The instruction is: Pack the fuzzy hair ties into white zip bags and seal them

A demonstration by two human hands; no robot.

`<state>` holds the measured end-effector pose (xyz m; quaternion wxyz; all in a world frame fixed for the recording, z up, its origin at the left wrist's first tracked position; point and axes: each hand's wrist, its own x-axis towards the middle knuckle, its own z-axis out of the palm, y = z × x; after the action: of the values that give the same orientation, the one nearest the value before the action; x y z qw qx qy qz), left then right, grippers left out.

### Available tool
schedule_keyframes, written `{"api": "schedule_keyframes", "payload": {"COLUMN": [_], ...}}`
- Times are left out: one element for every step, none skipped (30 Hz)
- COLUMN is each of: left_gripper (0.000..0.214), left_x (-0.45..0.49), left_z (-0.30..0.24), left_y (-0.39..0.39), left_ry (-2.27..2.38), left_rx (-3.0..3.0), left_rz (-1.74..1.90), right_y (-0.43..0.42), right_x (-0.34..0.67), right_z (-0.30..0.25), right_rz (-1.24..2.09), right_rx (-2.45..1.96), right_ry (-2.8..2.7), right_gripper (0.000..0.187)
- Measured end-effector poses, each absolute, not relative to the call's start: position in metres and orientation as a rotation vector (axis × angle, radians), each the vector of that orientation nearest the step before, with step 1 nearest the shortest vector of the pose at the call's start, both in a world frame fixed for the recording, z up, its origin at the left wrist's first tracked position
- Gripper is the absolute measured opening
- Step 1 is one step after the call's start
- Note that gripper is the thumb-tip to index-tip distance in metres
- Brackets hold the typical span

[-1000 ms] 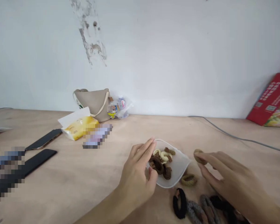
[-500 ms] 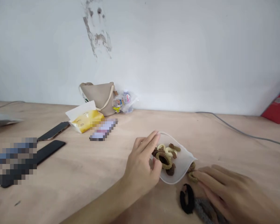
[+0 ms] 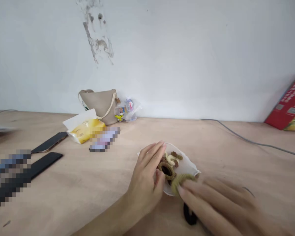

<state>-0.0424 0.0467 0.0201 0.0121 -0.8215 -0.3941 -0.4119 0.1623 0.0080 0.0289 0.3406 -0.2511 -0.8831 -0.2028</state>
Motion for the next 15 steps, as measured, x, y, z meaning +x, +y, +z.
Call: {"api": "schedule_keyframes", "payload": {"left_gripper": [0.056, 0.056, 0.056, 0.056, 0.057, 0.057, 0.057, 0.058, 0.058, 0.058, 0.058, 0.058, 0.058, 0.058, 0.058], "left_x": [-0.042, -0.042, -0.042, -0.043, -0.043, -0.043, -0.043, -0.043, -0.043, -0.043, -0.043, -0.043, -0.043, -0.043, -0.043], "left_z": [0.02, 0.02, 0.02, 0.02, 0.019, 0.019, 0.019, 0.018, 0.018, 0.018, 0.018, 0.018, 0.018, 0.018, 0.018], "left_y": [0.047, 0.047, 0.047, 0.048, 0.048, 0.049, 0.049, 0.049, 0.049, 0.049, 0.049, 0.049, 0.05, 0.05, 0.051], "left_ry": [-1.235, -1.245, -1.256, -1.267, -1.278, -1.287, -1.294, -1.302, -1.306, -1.31, -1.311, -1.309, -1.304, -1.299, -1.294], "left_rx": [-2.561, -2.56, -2.557, -2.552, -2.547, -2.539, -2.531, -2.522, -2.515, -2.512, -2.51, -2.51, -2.509, -2.508, -2.506], "left_rz": [-1.277, -1.268, -1.26, -1.256, -1.255, -1.258, -1.263, -1.267, -1.27, -1.268, -1.266, -1.266, -1.267, -1.27, -1.275], "right_y": [0.014, 0.019, 0.023, 0.026, 0.029, 0.03, 0.032, 0.035, 0.038, 0.042, 0.045, 0.048, 0.05, 0.05, 0.048], "right_x": [0.158, 0.157, 0.158, 0.162, 0.168, 0.174, 0.181, 0.186, 0.19, 0.192, 0.193, 0.193, 0.192, 0.191, 0.19], "right_z": [0.03, 0.03, 0.029, 0.027, 0.023, 0.02, 0.015, 0.011, 0.006, 0.002, -0.002, -0.006, -0.009, -0.011, -0.012], "right_rz": [-0.5, -0.465, -0.426, -0.389, -0.348, -0.304, -0.262, -0.215, -0.158, -0.102, -0.057, -0.028, -0.015, -0.018, -0.033], "right_rx": [-0.642, -0.628, -0.619, -0.62, -0.648, -0.716, -0.827, -0.953, -1.072, -1.167, -1.23, -1.257, -1.261, -1.26, -1.27], "right_ry": [-2.323, -2.339, -2.337, -2.312, -2.275, -2.235, -2.2, -2.191, -2.221, -2.292, -2.383, -2.473, -2.543, -2.582, -2.591], "right_gripper": [0.028, 0.029, 0.029, 0.029, 0.03, 0.029, 0.027, 0.024, 0.023, 0.024, 0.027, 0.029, 0.032, 0.033, 0.031]}}
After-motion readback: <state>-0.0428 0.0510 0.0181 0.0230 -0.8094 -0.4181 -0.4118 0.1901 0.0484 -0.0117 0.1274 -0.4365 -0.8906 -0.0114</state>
